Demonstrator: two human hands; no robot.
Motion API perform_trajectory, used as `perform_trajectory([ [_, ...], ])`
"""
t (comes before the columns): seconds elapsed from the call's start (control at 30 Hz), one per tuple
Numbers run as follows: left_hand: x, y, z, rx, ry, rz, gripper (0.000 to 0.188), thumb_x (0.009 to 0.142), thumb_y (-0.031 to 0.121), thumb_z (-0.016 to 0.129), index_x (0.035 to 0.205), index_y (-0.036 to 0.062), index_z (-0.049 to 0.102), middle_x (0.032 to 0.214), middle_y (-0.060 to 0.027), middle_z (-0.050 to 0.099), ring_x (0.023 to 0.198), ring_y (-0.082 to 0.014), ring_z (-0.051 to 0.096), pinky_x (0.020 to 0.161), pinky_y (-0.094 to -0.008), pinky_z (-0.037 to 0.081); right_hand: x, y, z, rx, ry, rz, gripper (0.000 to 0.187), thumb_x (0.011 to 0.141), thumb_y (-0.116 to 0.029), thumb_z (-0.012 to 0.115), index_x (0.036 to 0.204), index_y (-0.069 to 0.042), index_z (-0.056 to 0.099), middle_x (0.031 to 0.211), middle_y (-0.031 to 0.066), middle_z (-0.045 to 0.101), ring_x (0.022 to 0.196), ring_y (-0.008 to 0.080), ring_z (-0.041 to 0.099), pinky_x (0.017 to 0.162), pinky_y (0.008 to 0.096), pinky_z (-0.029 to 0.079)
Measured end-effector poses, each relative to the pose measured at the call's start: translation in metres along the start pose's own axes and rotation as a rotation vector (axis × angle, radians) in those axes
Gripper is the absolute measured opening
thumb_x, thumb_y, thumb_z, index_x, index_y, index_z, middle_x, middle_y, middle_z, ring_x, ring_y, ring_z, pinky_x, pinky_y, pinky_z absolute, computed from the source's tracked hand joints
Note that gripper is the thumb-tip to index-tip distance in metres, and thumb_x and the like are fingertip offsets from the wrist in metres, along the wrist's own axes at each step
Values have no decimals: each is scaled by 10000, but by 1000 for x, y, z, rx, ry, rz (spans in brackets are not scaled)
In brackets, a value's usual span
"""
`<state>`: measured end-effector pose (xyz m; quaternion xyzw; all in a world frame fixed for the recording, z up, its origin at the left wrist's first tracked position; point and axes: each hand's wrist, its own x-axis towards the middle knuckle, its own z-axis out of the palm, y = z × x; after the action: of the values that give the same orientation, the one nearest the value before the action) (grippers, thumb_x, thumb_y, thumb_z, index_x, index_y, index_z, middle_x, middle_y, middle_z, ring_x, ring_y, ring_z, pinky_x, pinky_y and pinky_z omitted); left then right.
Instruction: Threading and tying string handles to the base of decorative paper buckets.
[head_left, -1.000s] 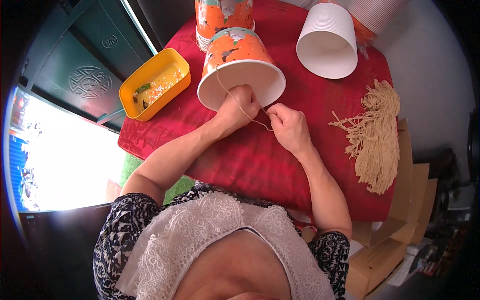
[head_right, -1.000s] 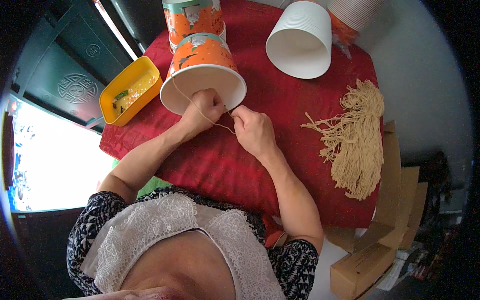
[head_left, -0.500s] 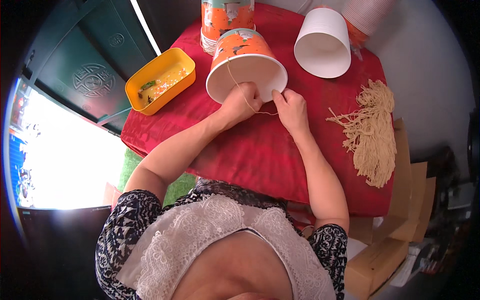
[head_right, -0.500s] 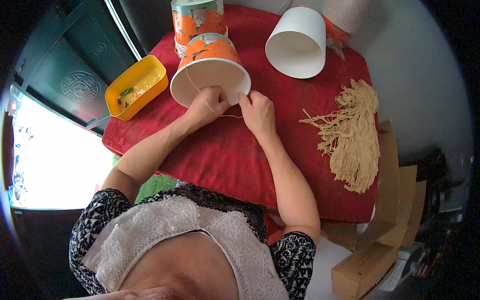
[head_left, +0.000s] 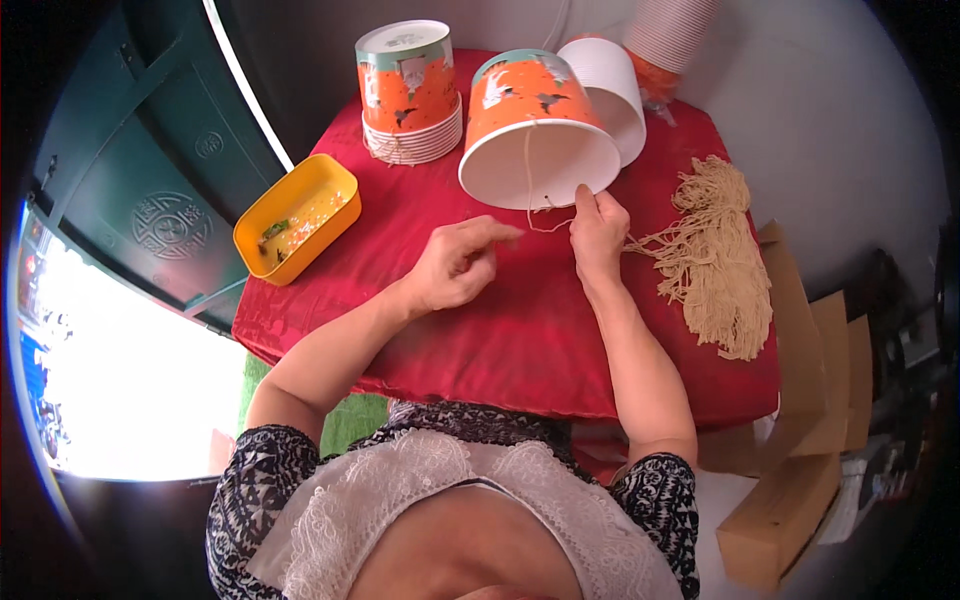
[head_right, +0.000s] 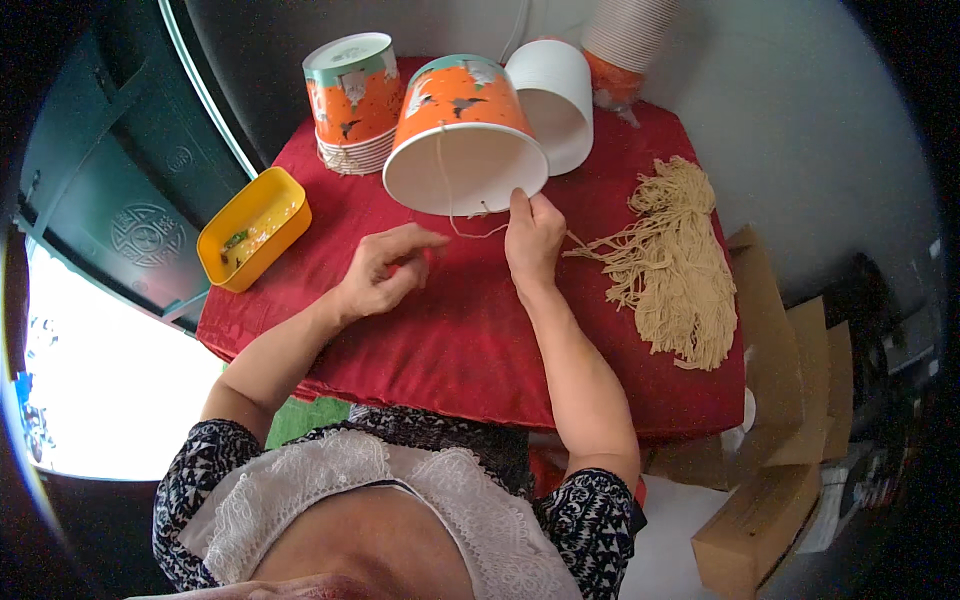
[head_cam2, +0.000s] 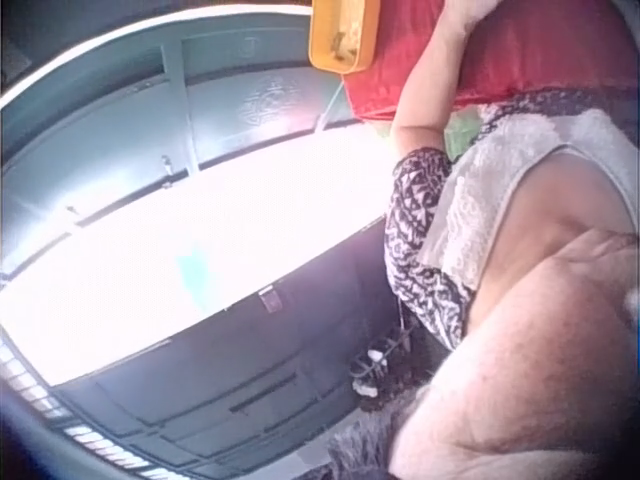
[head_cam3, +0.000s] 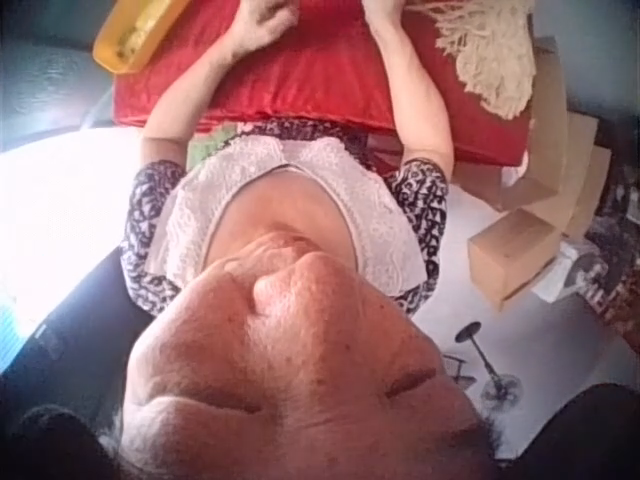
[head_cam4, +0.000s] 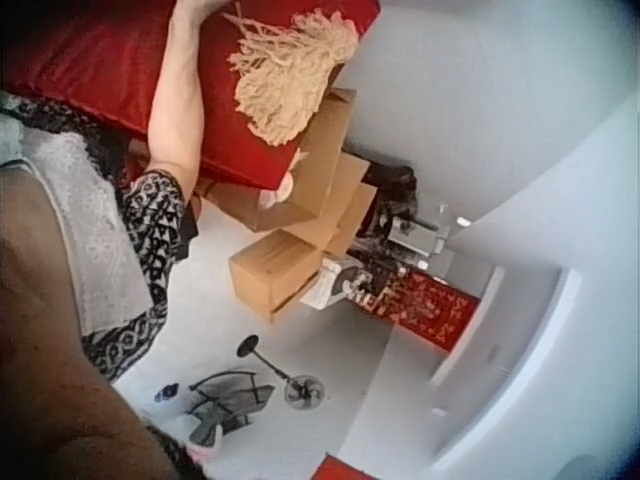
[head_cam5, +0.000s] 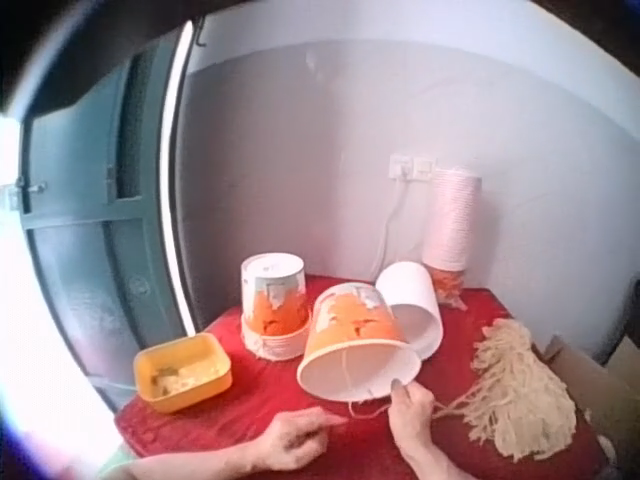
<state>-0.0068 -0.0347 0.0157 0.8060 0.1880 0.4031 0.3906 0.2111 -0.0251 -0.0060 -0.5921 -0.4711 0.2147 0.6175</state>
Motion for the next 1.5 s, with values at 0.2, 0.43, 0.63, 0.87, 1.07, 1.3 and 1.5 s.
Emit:
perform_trajectory([
  [0.2,8,-9,-17,-259,443,-332,205,901,57,499,1045,-50,599,793,-52,618,631,-105,578,561,-237,483,0,-2,-5,319,-24,73,233,968,-174,550,793,-21,564,543,-55,372,433,36,318,371,227,246],
  [0.43,16,-6,-38,-736,197,-386,908,863,745,409,1431,38,358,1409,-118,462,1287,-251,458,1062,-468,367,-10,-11,4,-45,-11,-236,264,964,-166,542,824,52,597,597,152,531,513,188,482,514,360,403],
  [0.63,16,1,-30,-954,309,-610,830,874,722,432,1443,123,348,1417,-100,460,1265,-284,455,1001,-563,391,-12,-7,8,-169,-8,-388,236,946,-140,562,801,45,583,611,190,542,499,251,513,499,377,407],
  [0.87,19,-11,-27,-1006,344,-526,683,887,594,515,1366,115,436,1290,-103,570,1164,-268,541,965,-500,430,-12,-4,10,-133,-42,-252,216,933,-145,576,832,45,587,662,190,596,557,257,570,554,385,447],
  [1.07,21,-21,-34,-871,288,-466,578,889,540,504,1265,102,533,1098,-103,639,1013,-231,611,931,-422,455,-8,-6,6,-131,-82,-167,172,954,-123,539,914,28,610,652,29,558,562,80,501,505,259,399],
  [1.3,14,-33,-42,-878,174,-497,741,928,654,370,1408,90,404,1350,-111,523,1187,-273,545,987,-480,426,-6,4,4,13,-134,8,164,964,-121,527,906,6,613,693,14,566,572,52,481,484,216,385],
  [1.5,20,-20,-31,-1163,332,-436,743,908,605,510,1425,94,359,1388,-118,504,1239,-235,533,1050,-414,433,-10,4,8,4,-112,-196,204,958,-145,524,885,31,597,663,112,588,608,179,564,586,360,449],
])
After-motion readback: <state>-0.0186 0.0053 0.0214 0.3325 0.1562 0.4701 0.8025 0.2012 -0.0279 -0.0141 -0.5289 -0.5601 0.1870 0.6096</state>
